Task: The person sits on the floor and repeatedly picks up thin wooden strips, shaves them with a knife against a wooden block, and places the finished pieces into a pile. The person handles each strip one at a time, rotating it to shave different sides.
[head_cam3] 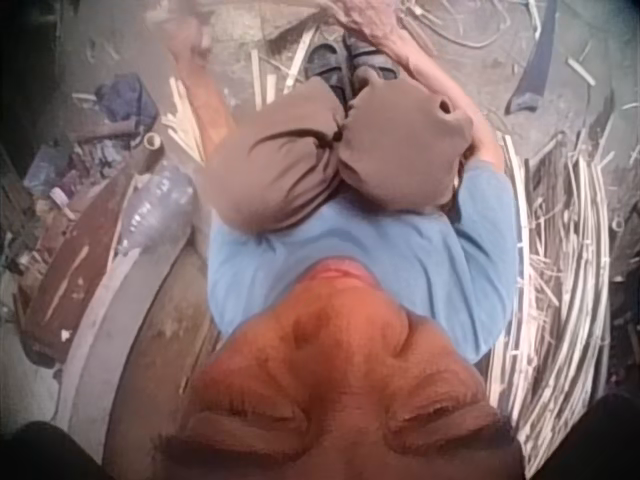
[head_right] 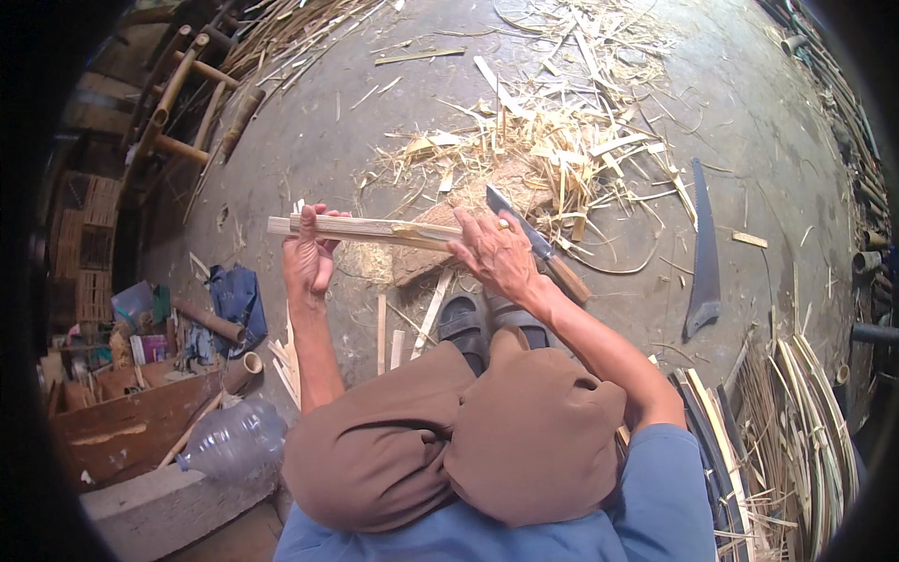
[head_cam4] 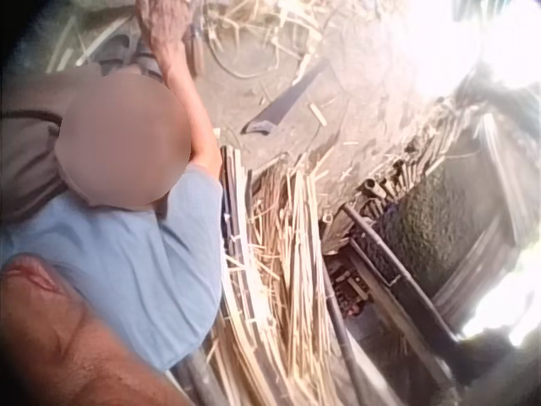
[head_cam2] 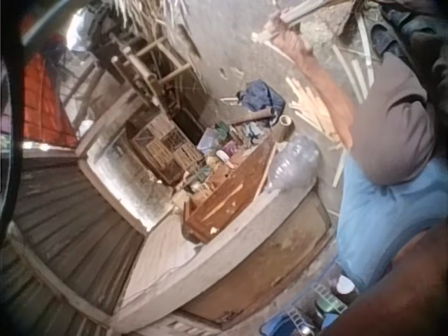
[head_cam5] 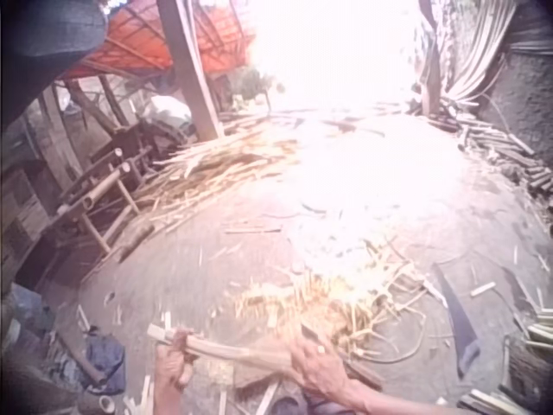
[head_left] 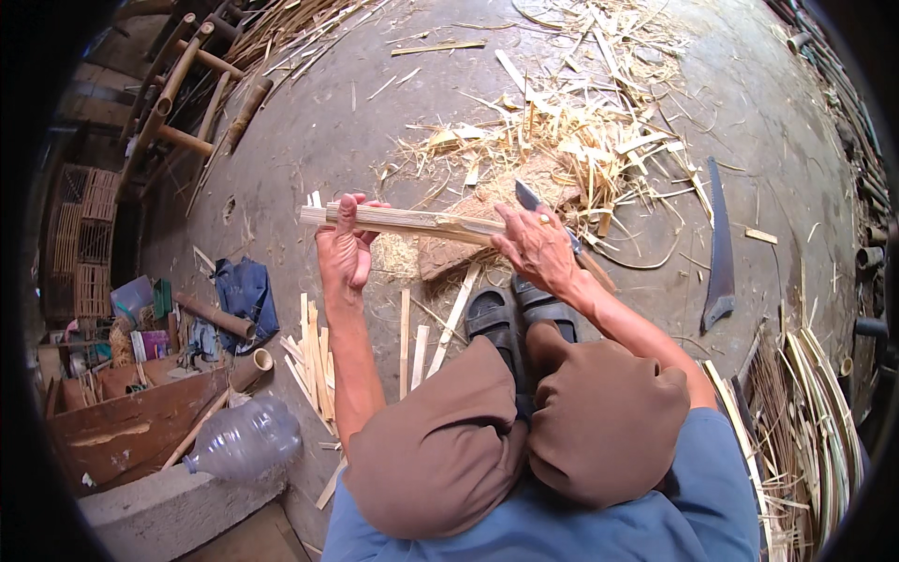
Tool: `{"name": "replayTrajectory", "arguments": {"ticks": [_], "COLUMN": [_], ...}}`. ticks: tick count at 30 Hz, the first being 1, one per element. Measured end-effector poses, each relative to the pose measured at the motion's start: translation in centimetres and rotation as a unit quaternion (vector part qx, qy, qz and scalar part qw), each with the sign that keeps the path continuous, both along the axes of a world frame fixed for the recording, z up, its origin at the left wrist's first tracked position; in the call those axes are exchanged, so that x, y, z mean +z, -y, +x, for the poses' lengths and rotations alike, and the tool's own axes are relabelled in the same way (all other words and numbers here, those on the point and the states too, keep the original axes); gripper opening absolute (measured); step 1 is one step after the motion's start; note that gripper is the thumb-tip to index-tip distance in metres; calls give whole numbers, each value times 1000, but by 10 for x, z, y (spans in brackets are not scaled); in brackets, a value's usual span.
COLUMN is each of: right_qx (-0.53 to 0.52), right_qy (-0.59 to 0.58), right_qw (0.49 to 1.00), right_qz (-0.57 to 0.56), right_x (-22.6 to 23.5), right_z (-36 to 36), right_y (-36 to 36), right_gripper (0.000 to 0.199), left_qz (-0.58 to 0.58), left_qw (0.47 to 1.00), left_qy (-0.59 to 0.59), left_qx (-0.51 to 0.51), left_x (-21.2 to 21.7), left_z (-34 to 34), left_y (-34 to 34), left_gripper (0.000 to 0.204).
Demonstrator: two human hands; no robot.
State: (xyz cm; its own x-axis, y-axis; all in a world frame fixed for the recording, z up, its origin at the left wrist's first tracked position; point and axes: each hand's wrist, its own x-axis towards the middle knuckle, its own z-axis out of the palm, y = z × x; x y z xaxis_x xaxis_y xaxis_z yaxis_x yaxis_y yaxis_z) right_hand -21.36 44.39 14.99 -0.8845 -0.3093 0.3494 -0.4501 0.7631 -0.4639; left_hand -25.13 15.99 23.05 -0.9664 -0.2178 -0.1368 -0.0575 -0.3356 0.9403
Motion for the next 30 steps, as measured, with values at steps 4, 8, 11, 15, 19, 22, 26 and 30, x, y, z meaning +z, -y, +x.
{"name": "replayTrajectory", "arguments": {"ticks": [4,8,11,15,19,22,26,30], "right_qx": [56,131,128,75,103,120,110,147], "right_qy": [114,123,129,154,149,224,213,41], "right_qw": [991,977,973,981,979,964,967,966], "right_qz": [-39,-113,-142,-89,-97,-82,-82,-211], "right_x": [-21,-41,-43,-42,-34,-26,-18,-16], "right_z": [14,22,30,43,44,46,45,49], "right_y": [4,6,5,12,16,13,-1,19], "right_gripper": [25,29,38,52,41,30,25,23], "left_qz": [72,147,217,273,253,216,141,235], "left_qw": [997,986,967,954,959,955,965,962], "left_qy": [6,-21,-44,-66,-86,-82,-69,-75], "left_qx": [37,80,125,102,93,186,209,113], "left_x": [-23,-42,-48,-33,-42,-30,-27,-29], "left_z": [11,19,14,21,29,24,6,12], "left_y": [-2,-24,-38,-40,-17,-38,-56,-18], "left_gripper": [35,33,35,60,70,70,62,60]}}
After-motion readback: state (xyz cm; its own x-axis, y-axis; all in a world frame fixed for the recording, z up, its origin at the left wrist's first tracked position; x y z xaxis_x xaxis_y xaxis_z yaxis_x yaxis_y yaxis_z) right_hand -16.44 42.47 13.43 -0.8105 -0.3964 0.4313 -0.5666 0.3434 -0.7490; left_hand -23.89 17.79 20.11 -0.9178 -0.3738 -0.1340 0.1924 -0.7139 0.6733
